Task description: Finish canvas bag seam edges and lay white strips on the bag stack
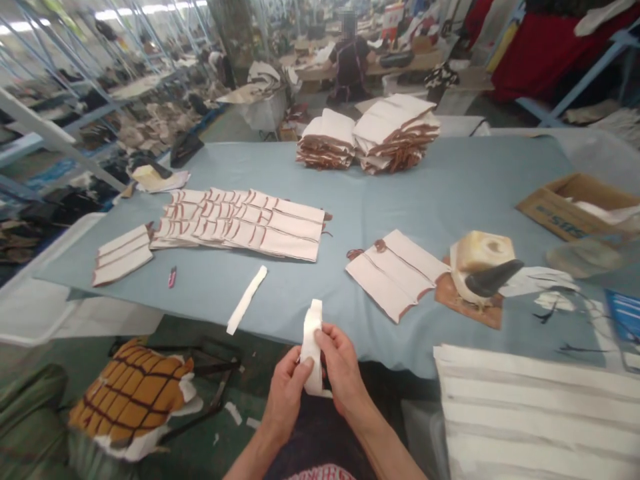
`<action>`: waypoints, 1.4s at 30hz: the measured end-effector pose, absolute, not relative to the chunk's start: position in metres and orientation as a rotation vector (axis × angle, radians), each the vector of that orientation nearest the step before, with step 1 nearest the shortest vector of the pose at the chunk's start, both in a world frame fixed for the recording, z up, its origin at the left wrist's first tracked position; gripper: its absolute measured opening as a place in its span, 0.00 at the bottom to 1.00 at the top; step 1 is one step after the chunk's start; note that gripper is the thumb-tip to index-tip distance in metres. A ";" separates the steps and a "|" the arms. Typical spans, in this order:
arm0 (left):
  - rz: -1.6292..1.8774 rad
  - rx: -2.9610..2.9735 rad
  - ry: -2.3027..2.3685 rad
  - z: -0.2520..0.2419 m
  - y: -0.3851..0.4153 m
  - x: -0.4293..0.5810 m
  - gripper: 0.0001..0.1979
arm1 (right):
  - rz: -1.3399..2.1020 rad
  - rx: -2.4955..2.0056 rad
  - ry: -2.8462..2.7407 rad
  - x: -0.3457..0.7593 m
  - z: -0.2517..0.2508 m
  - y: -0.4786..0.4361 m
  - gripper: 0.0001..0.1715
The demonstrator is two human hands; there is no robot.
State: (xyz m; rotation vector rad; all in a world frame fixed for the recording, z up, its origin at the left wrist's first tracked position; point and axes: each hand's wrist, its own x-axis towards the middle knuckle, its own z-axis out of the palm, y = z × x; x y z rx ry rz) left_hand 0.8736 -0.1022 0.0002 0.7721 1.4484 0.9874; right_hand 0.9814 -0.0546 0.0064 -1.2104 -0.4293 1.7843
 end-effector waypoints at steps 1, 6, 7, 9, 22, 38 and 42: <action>0.992 0.765 1.446 0.000 -0.099 0.868 0.21 | 1.784 -1.209 -0.447 0.975 0.005 -0.050 0.24; 0.971 0.723 1.451 -0.004 -0.074 0.837 0.24 | 1.742 -1.237 -0.516 0.941 -0.009 -0.031 0.23; 0.965 0.719 1.457 -0.005 -0.068 0.831 0.24 | 1.724 -1.250 -0.529 0.934 -0.012 -0.027 0.22; 0.954 0.719 1.457 -0.008 -0.055 0.819 0.25 | 1.676 -1.278 -0.557 0.922 -0.017 -0.018 0.21; 0.637 0.692 1.578 -0.119 0.003 0.765 0.15 | 1.913 -1.679 -0.418 0.872 -0.119 0.042 0.18; 0.364 1.100 1.823 -0.134 0.001 0.726 0.18 | 1.884 -1.802 -0.491 0.922 -0.134 0.023 0.18; 0.344 1.357 1.912 -0.112 0.002 0.716 0.28 | 1.829 -1.779 -0.450 0.929 -0.131 -0.024 0.16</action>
